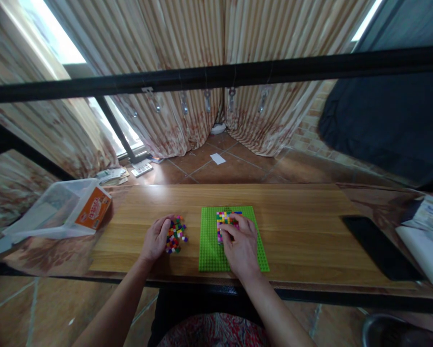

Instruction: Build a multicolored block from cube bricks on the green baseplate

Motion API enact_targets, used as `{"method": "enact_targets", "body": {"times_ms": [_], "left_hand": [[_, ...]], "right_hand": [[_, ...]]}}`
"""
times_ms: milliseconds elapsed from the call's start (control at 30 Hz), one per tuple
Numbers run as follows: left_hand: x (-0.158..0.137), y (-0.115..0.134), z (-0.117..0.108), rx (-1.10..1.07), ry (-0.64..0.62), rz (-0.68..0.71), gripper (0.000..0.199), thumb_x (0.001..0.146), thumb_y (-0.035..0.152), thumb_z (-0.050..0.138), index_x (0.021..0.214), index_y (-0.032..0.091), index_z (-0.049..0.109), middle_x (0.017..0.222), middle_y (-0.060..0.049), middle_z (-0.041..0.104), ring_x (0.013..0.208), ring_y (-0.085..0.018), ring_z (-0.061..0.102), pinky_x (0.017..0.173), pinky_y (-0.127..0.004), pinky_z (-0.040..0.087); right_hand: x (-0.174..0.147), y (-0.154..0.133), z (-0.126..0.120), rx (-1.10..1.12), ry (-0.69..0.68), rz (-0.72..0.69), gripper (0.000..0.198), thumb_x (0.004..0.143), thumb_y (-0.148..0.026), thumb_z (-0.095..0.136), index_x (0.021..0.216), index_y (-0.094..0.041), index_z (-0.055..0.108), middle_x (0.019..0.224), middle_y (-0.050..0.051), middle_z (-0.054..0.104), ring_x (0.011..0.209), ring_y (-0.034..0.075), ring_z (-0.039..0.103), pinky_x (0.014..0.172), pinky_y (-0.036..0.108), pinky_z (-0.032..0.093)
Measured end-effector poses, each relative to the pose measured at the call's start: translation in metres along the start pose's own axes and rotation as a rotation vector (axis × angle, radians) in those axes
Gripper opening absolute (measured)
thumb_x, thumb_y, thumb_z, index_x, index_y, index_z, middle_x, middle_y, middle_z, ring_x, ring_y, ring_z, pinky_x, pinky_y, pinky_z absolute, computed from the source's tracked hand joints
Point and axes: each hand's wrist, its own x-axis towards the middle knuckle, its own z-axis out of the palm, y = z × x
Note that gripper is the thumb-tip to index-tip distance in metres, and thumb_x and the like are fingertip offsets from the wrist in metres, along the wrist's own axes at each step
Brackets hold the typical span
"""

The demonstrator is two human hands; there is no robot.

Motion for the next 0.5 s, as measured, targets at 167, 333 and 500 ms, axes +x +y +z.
{"method": "enact_targets", "body": {"times_ms": [167,333,500], "left_hand": [[0.0003,0.0001,-0.0001,0.003,-0.01,-0.012,0.042,0.094,0.042,0.035,0.109,0.02,0.068,0.108,-0.008,0.07,0.107,-0.022,0.061,0.099,-0.038,0.046],[0.0002,0.0001,0.0,0.005,-0.013,-0.023,0.043,0.094,0.042,0.035,0.108,0.018,0.068,0.107,-0.009,0.07,0.107,-0.023,0.061,0.099,-0.039,0.046],[-0.0003,0.0004,-0.0001,0.003,-0.011,-0.023,0.042,0.094,0.042,0.035,0.108,0.02,0.067,0.108,-0.008,0.07,0.107,-0.022,0.061,0.099,-0.039,0.046]], "right_hand": [[0.0004,-0.0015,0.0023,0.053,0.043,0.04,0.016,0.087,-0.03,0.059,0.083,-0.029,0.075,0.111,0.006,0.062,0.103,0.024,0.053,0.089,0.045,0.045],[-0.0026,-0.0008,0.0036,0.055,0.049,0.016,0.015,0.086,-0.027,0.059,0.085,-0.028,0.074,0.109,0.005,0.063,0.102,0.023,0.053,0.088,0.044,0.045],[-0.0064,0.0015,0.0059,0.033,0.071,-0.022,0.015,0.086,-0.024,0.06,0.087,-0.028,0.074,0.11,0.004,0.064,0.101,0.023,0.053,0.087,0.044,0.045]]}}
